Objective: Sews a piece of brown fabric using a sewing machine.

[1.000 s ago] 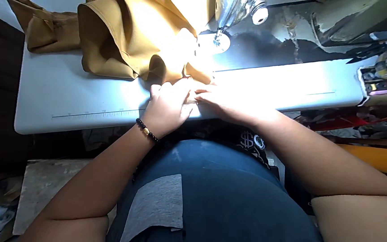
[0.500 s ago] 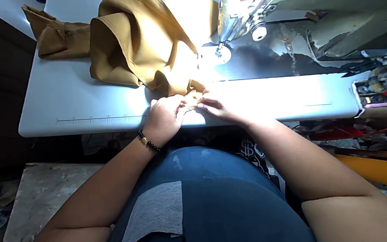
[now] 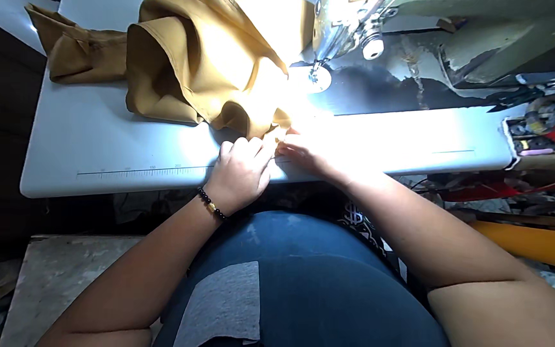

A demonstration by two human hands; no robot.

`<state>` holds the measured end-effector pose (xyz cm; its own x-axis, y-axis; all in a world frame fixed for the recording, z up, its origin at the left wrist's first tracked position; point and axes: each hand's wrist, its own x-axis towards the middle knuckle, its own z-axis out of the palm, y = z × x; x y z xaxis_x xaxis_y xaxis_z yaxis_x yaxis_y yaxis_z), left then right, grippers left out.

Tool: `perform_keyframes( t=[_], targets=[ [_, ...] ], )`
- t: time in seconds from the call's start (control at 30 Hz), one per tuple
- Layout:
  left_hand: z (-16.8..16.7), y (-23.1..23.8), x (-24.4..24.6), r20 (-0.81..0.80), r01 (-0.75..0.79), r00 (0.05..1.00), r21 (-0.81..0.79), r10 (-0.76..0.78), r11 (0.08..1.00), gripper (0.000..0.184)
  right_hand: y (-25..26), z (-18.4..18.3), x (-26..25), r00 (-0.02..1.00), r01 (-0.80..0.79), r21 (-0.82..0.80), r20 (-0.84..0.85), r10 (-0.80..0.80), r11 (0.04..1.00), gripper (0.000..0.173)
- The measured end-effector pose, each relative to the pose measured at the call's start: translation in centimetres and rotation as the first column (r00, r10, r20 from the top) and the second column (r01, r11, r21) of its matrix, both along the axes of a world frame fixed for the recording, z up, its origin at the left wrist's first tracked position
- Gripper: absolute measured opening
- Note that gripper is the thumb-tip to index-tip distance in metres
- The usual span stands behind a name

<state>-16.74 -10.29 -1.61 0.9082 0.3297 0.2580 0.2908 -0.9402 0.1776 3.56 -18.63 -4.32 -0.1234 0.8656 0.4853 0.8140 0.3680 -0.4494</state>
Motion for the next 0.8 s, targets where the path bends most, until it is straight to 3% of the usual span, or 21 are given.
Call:
perform_keyframes(
  t=[0.1, 0.2, 0.27, 0.33, 0.37, 0.47, 0.63, 0.8],
  targets=[
    [0.1, 0.7, 0.2, -0.027, -0.023, 0.999, -0.126, 0.02, 0.992, 0.032, -0.4, 0.2, 0.9, 0.979, -0.021, 0.027, 0.204, 0.015, 0.999, 0.023],
    [0.6, 1.3, 0.7, 0.036, -0.046, 0.998, -0.274, 0.058, 0.961, 0.02, -0.5, 1.3, 1.4, 0.996, -0.05, -0.199, 0.062, 0.064, 0.979, 0.036],
    [0.6, 1.6, 1.0, 0.09, -0.032, 0.994, -0.244, 0.056, 0.969, 0.017, -0.1, 2.0, 1.9, 0.994, -0.1, -0.327, -0.083, 0.077, 0.94, 0.034],
    [0.6, 1.3, 1.2, 0.11, -0.029, 0.993, -0.15, 0.045, 0.988, 0.016, 0.2, 1.7, 2.0, 0.987, -0.122, -0.258, -0.133, 0.09, 0.958, 0.021],
    [0.7, 1.1, 1.3, 0.099, -0.036, 0.994, -0.102, 0.047, 0.994, 0.017, 0.2, 1.0, 1.7, 0.989, -0.117, -0.15, -0.109, 0.101, 0.982, 0.014],
    [1.0, 1.1, 1.6, 0.026, -0.055, 0.998, -0.067, 0.056, 0.996, 0.019, 0.0, -1.1, 1.2, 0.992, -0.12, 0.049, -0.02, 0.121, 0.992, 0.015],
    [2.1, 1.5, 2.4, -0.189, -0.15, 0.977, -0.265, 0.101, 0.952, 0.048, 0.1, -0.1, 2.5, 0.989, -0.06, -0.074, -0.139, 0.049, 0.995, 0.018],
    [2.2, 2.9, 3.0, -0.184, -0.173, 0.978, -0.453, 0.098, 0.875, 0.027, -0.3, 0.9, 3.1, 0.989, 0.134, -0.123, -0.037, -0.14, 0.983, 0.03]
  ],
)
